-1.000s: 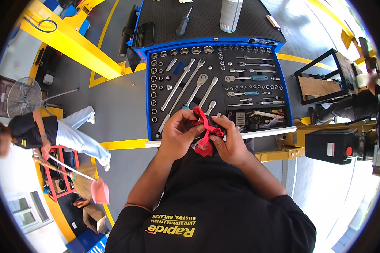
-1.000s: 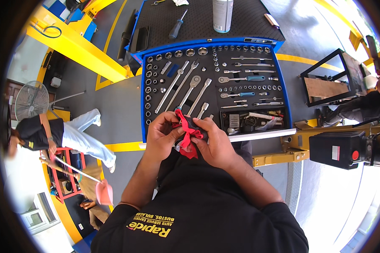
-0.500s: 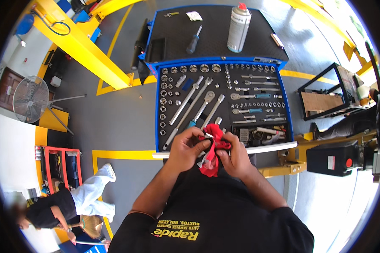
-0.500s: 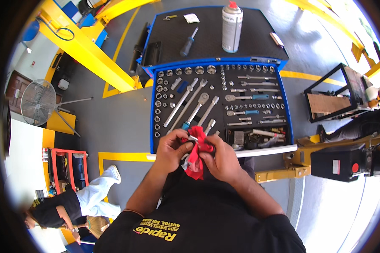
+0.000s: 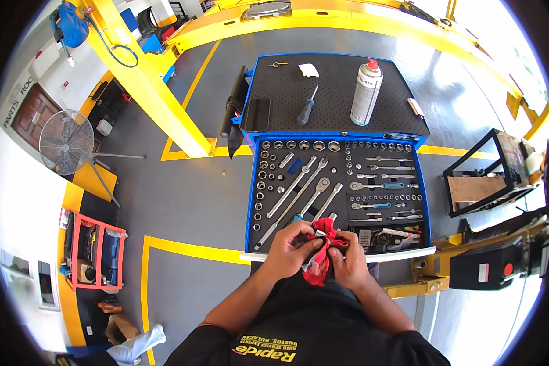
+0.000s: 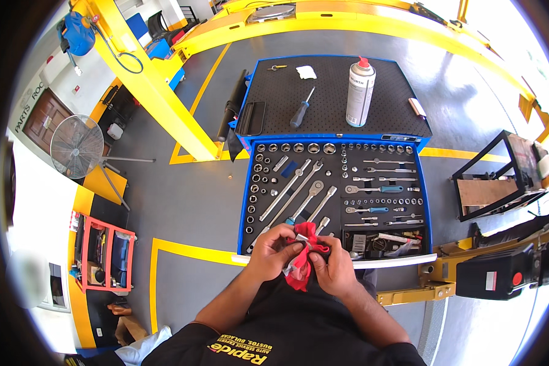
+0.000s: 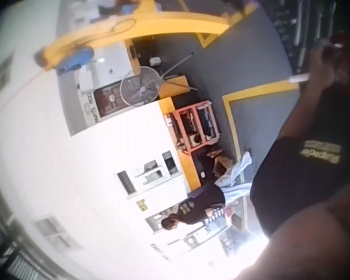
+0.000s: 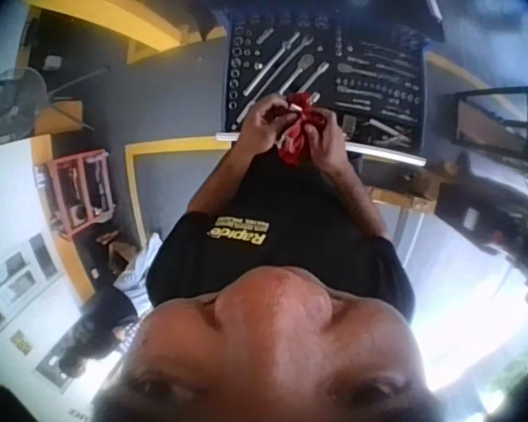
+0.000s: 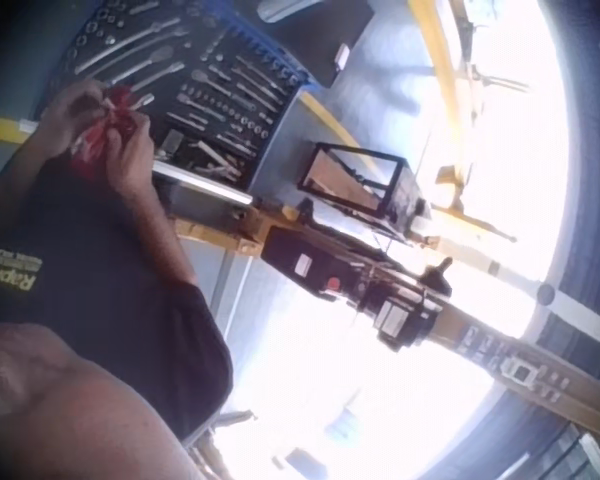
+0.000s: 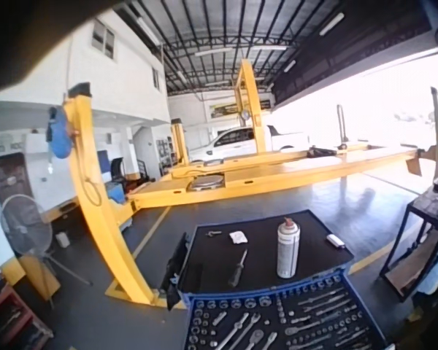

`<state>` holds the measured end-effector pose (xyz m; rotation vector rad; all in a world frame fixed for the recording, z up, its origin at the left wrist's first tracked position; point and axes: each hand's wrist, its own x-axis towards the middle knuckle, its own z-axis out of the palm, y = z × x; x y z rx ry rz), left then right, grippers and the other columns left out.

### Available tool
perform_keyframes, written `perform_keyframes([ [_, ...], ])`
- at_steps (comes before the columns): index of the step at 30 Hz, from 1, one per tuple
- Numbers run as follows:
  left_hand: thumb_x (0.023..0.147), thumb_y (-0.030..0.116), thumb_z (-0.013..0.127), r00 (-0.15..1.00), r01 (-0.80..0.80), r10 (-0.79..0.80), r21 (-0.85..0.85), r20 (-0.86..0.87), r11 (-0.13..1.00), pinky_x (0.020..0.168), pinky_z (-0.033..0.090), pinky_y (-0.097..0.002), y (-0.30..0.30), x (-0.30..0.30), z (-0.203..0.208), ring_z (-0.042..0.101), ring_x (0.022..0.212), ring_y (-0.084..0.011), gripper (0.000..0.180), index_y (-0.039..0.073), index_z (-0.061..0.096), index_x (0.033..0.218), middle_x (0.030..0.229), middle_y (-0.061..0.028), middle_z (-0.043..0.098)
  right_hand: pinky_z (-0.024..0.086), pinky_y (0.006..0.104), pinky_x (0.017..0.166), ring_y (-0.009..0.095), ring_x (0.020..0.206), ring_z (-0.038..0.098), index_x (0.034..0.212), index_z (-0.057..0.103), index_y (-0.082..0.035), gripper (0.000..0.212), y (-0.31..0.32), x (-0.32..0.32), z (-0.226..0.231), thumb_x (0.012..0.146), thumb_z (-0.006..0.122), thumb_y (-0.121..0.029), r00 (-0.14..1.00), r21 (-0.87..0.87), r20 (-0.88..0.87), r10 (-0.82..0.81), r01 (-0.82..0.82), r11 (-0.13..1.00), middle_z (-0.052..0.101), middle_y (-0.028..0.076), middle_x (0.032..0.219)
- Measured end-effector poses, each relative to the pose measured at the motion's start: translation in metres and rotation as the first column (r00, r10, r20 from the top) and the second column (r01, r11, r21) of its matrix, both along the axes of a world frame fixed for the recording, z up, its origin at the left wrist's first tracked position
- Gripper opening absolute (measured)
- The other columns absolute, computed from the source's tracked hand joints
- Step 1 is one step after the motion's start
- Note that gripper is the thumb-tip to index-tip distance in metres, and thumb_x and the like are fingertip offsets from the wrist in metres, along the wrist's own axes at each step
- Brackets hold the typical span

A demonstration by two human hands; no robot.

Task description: The person wipes various metal tools, including sockets and wrenches, with a red cloth over an open tool drawer. The person picks up each tool, wipes it, and places it back into the drawer.

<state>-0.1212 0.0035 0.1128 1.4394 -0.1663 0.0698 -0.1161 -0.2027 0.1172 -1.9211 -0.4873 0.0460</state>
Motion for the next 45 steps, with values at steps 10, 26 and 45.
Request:
perform_keyframes([
  [10,0.097,-0.003,0.073,0.988,0.025,-0.043,-0.126,-0.147,0.992,0.079,0.053,-0.0273,0.004,-0.002,0.005,0.063,0.089,-0.0086,0.016,0.002,0.064,0.109,0.099,-0.0045,0.066,0.055,0.047,0.081,0.048,0.096,0.07,0.13,0.052,0.002,0.037,0.005,0.01,0.008,0.105,0.064,-0.023,0.989,0.002,0.151,0.002,-0.002,1.0,0.071,0.025,0.103],
  [26,0.086,-0.01,0.077,0.951,0.052,-0.096,0.153,0.294,0.987,0.089,0.052,-0.0317,0.011,0.0,0.01,0.065,0.1,-0.0193,0.027,0.001,0.063,0.106,0.113,-0.0125,0.064,0.05,0.0247,0.085,0.005,0.097,0.057,0.131,0.055,-0.003,0.034,0.008,0.008,0.012,0.115,0.048,-0.032,0.821,0.578,-0.507,0.263,0.098,0.81,0.064,-0.001,0.109],
  [45,0.081,0.003,0.084,0.922,-0.153,-0.024,0.42,0.386,0.894,0.085,0.054,-0.0326,0.02,0.007,0.036,0.068,0.098,-0.0231,0.036,0.001,0.074,0.116,0.111,-0.0142,0.069,0.049,0.025,0.094,0.005,0.106,0.056,0.135,0.051,-0.003,0.031,0.01,0.011,0.011,0.114,0.051,-0.026,0.87,0.613,-0.414,0.266,0.051,0.789,0.063,0.002,0.117],
])
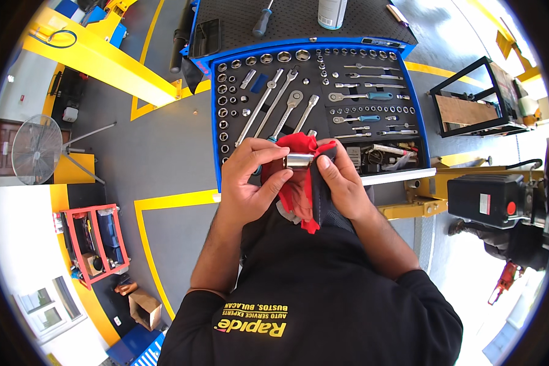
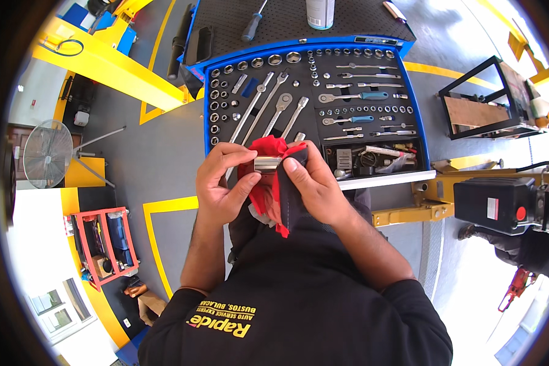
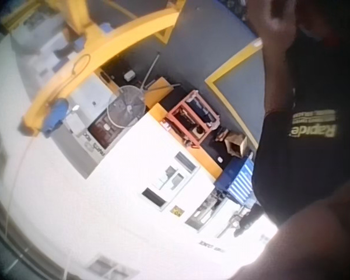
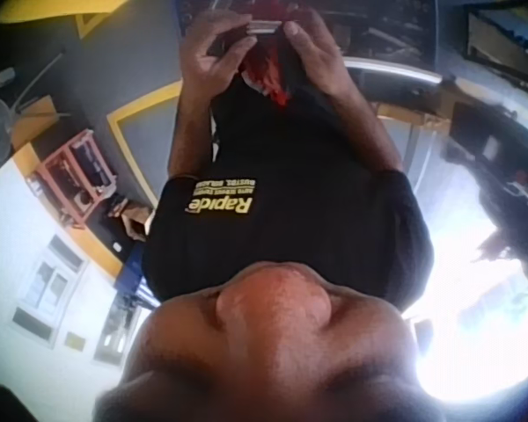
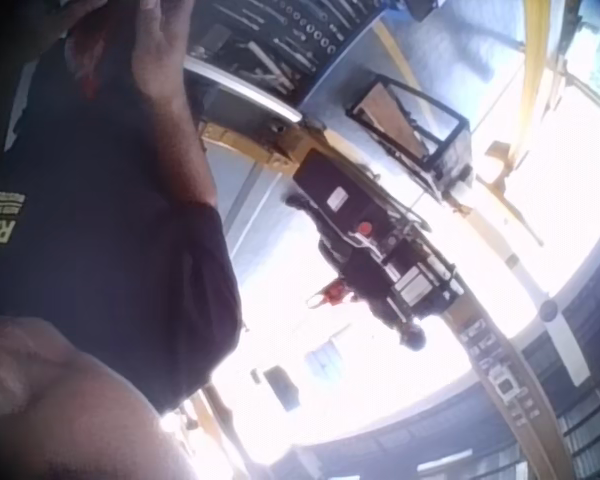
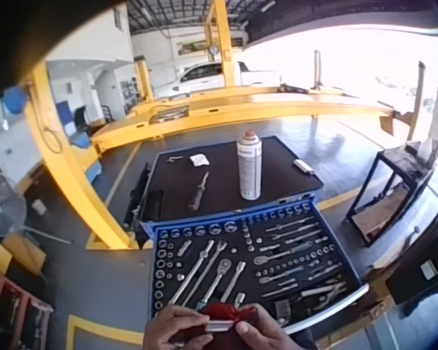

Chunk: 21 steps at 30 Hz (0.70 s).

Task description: The person wipes various metal tools, including sockets and wrenches, with a red cloth over an open tool drawer. The person picks up each tool, wipes it, and places it back into the drawer.

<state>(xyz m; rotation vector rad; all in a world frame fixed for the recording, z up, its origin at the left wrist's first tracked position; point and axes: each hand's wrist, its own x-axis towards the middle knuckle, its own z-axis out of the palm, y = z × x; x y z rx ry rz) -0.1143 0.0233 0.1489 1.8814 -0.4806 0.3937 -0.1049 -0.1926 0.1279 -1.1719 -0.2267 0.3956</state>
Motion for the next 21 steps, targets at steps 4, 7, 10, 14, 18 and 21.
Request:
perform_keyframes([
  [4,0.078,0.004,0.087,1.0,0.003,-0.002,0.038,-0.026,0.999,0.083,0.055,-0.0339,-0.01,-0.005,0.004,0.069,0.093,-0.0238,0.038,0.006,0.076,0.114,0.107,-0.01,0.069,0.05,0.0241,0.09,0.004,0.103,0.055,0.129,0.055,-0.003,0.03,0.005,0.006,-0.006,0.112,0.058,-0.027,0.997,-0.135,0.027,-0.067,0.07,0.988,0.064,0.002,0.113],
  [7,0.074,0.002,0.086,0.993,-0.009,-0.017,0.227,0.114,0.974,0.081,0.055,-0.038,-0.011,-0.006,-0.001,0.069,0.093,-0.0259,0.042,0.007,0.076,0.114,0.106,-0.0078,0.068,0.053,0.0252,0.08,0.006,0.092,0.06,0.118,0.061,-0.002,0.025,0.013,0.009,-0.008,0.107,0.067,-0.024,0.984,-0.07,-0.07,-0.161,0.156,0.985,0.068,0.001,0.102],
  [10,0.078,0.0,0.081,0.953,-0.056,-0.06,0.366,0.296,0.929,0.081,0.055,-0.0399,-0.026,-0.008,-0.003,0.068,0.097,-0.0273,0.034,0.006,0.075,0.111,0.108,-0.0067,0.067,0.055,0.0268,0.072,0.008,0.083,0.066,0.109,0.066,-0.001,0.019,0.015,0.019,-0.017,0.103,0.071,-0.018,0.966,-0.055,-0.183,-0.183,0.176,0.983,0.071,0.001,0.093],
  [14,0.081,-0.001,0.08,0.934,-0.072,-0.076,0.391,0.35,0.918,0.082,0.057,-0.0396,-0.032,-0.009,-0.006,0.069,0.095,-0.0282,0.032,0.006,0.074,0.112,0.108,-0.0068,0.067,0.055,0.026,0.076,0.007,0.087,0.064,0.113,0.065,-0.002,0.018,0.01,0.019,-0.022,0.104,0.069,-0.017,0.944,0.093,-0.312,-0.107,0.142,0.985,0.07,0.001,0.098],
  [18,0.079,-0.002,0.084,0.979,-0.121,0.097,0.128,0.181,0.984,0.078,0.057,-0.0338,-0.024,-0.009,-0.013,0.069,0.092,-0.0246,0.04,0.005,0.073,0.116,0.111,-0.0092,0.066,0.052,0.0252,0.09,0.006,0.103,0.06,0.13,0.054,-0.005,0.026,-0.003,0.014,-0.016,0.108,0.063,-0.017,0.986,0.168,-0.166,-0.006,0.035,0.985,0.066,0.002,0.114],
  [21,0.083,-0.003,0.082,0.998,-0.054,0.047,-0.189,-0.04,0.981,0.079,0.056,-0.0304,-0.021,-0.01,-0.015,0.069,0.094,-0.0198,0.037,0.003,0.072,0.118,0.115,-0.0115,0.065,0.048,0.0272,0.098,0.007,0.111,0.057,0.135,0.051,-0.006,0.029,-0.004,0.01,-0.012,0.111,0.058,-0.022,0.998,0.193,-0.055,0.007,0.003,0.981,0.063,0.002,0.121],
])
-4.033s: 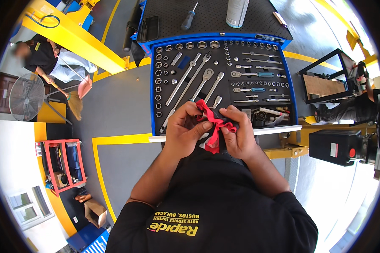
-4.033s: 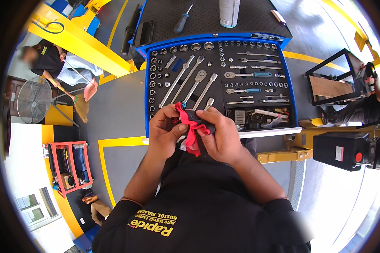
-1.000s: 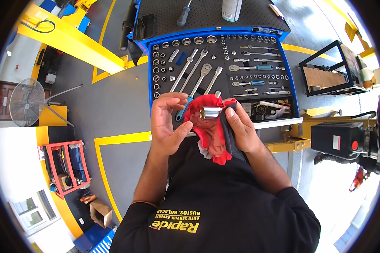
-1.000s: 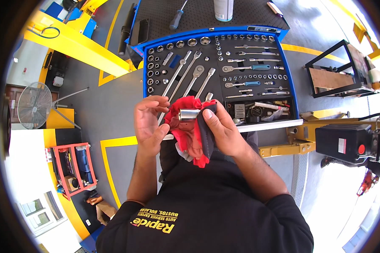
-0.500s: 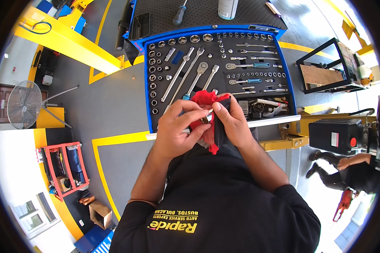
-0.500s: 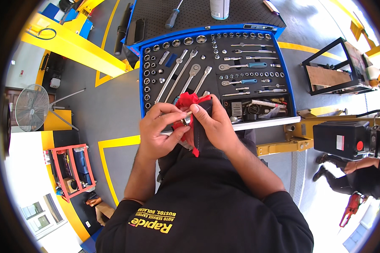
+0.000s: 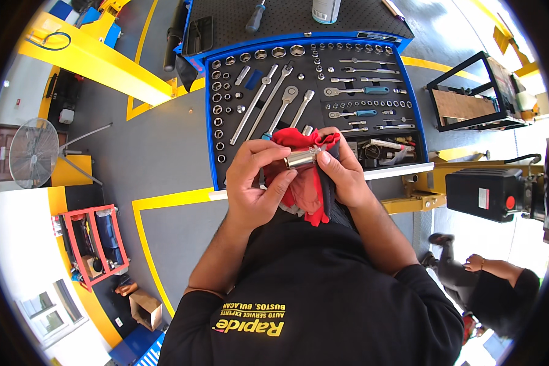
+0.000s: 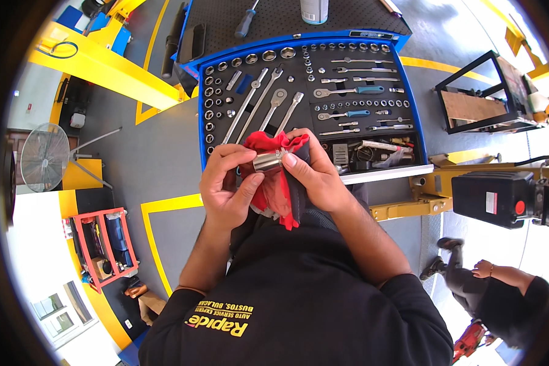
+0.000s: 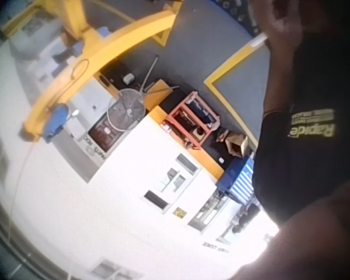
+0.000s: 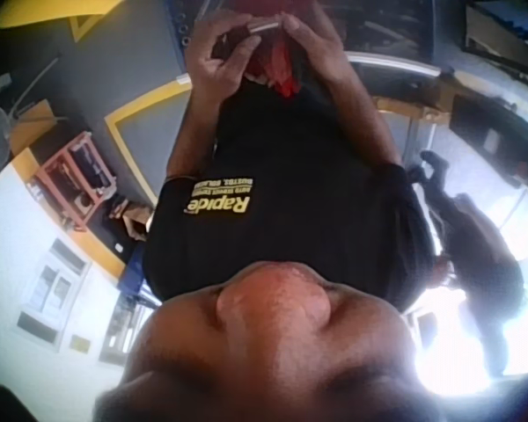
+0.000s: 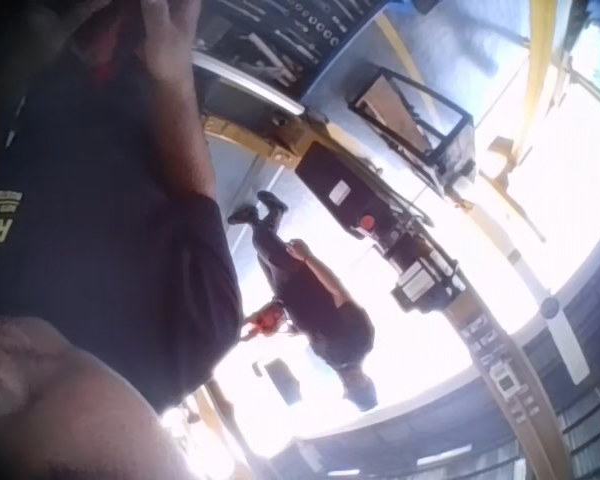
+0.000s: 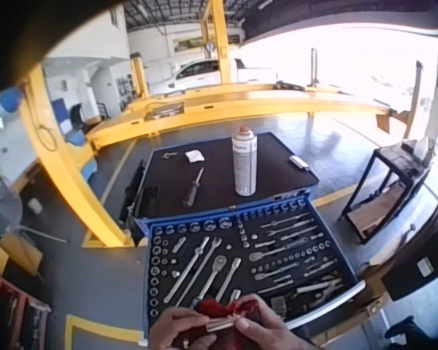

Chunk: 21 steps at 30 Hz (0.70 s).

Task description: The person wipes various metal tools, including sockets and wrenches, with a red cloth over an open tool drawer. The person picks up each tool, wipes it, and places it back into the drawer.

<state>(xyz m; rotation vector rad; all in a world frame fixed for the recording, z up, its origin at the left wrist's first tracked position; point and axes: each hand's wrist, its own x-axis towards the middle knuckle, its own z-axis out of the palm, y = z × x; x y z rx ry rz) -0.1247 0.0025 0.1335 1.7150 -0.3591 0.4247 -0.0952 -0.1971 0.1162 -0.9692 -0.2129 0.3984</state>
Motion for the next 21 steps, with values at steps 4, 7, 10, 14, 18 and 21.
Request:
perform_keyframes([
  [4,0.086,-0.003,0.08,0.998,0.044,-0.048,-0.068,-0.049,0.997,0.08,0.055,-0.0284,0.001,0.003,0.004,0.068,0.092,-0.0177,0.038,0.002,0.07,0.122,0.117,-0.012,0.065,0.043,0.029,0.105,0.009,0.118,0.052,0.139,0.05,-0.006,0.032,0.001,-0.003,0.005,0.114,0.051,-0.025,0.999,0.037,-0.041,0.001,0.001,0.999,0.06,0.003,0.127],
  [7,0.088,-0.002,0.079,0.999,0.025,-0.025,0.004,-0.022,1.0,0.081,0.055,-0.0283,0.002,0.007,0.0,0.068,0.092,-0.0172,0.037,0.001,0.069,0.124,0.116,-0.0116,0.066,0.043,0.0292,0.106,0.01,0.12,0.052,0.14,0.05,-0.006,0.033,0.002,-0.001,-0.002,0.115,0.05,-0.027,0.998,0.037,-0.057,0.012,-0.01,0.999,0.059,0.003,0.128],
  [10,0.091,-0.001,0.077,0.99,0.031,-0.044,-0.096,-0.132,0.995,0.083,0.055,-0.0291,0.008,0.014,-0.009,0.067,0.096,-0.0159,0.035,0.0,0.068,0.125,0.115,-0.0106,0.068,0.043,0.0288,0.106,0.012,0.123,0.053,0.136,0.056,-0.004,0.03,-0.003,0.009,-0.011,0.114,0.05,-0.025,0.999,-0.097,0.031,-0.016,0.019,0.995,0.06,0.002,0.129],
  [14,0.096,0.005,0.074,0.941,-0.024,-0.026,-0.145,-0.338,0.989,0.084,0.053,-0.0285,0.042,0.055,-0.023,0.067,0.096,-0.0137,0.03,0.0,0.07,0.126,0.113,-0.0082,0.069,0.054,0.0319,0.09,0.016,0.097,0.072,0.12,0.062,0.0,0.021,-0.034,0.066,-0.026,0.109,0.058,-0.018,0.891,-0.632,0.453,-0.008,0.327,0.703,0.077,0.01,0.099],
  [18,0.099,0.007,0.07,0.917,-0.033,0.115,0.214,-0.383,0.976,0.086,0.055,-0.0268,0.08,0.128,-0.045,0.068,0.094,-0.0097,0.027,-0.001,0.071,0.125,0.107,-0.0047,0.074,0.055,0.0461,0.076,0.043,0.088,0.071,0.117,0.064,-0.005,0.025,-0.057,0.097,-0.074,0.099,0.067,-0.022,0.839,-0.779,0.535,0.098,0.445,0.442,0.075,0.021,0.091],
  [21,0.094,0.01,0.075,0.953,0.0,0.131,0.434,-0.273,0.901,0.083,0.057,-0.0327,0.098,0.186,-0.056,0.07,0.088,-0.0192,0.025,0.001,0.075,0.118,0.099,-0.0105,0.073,0.052,0.0517,0.071,0.047,0.083,0.068,0.116,0.064,-0.007,0.026,-0.058,0.098,-0.084,0.095,0.068,-0.022,0.808,-0.753,0.584,0.085,0.499,0.429,0.072,0.022,0.085],
])
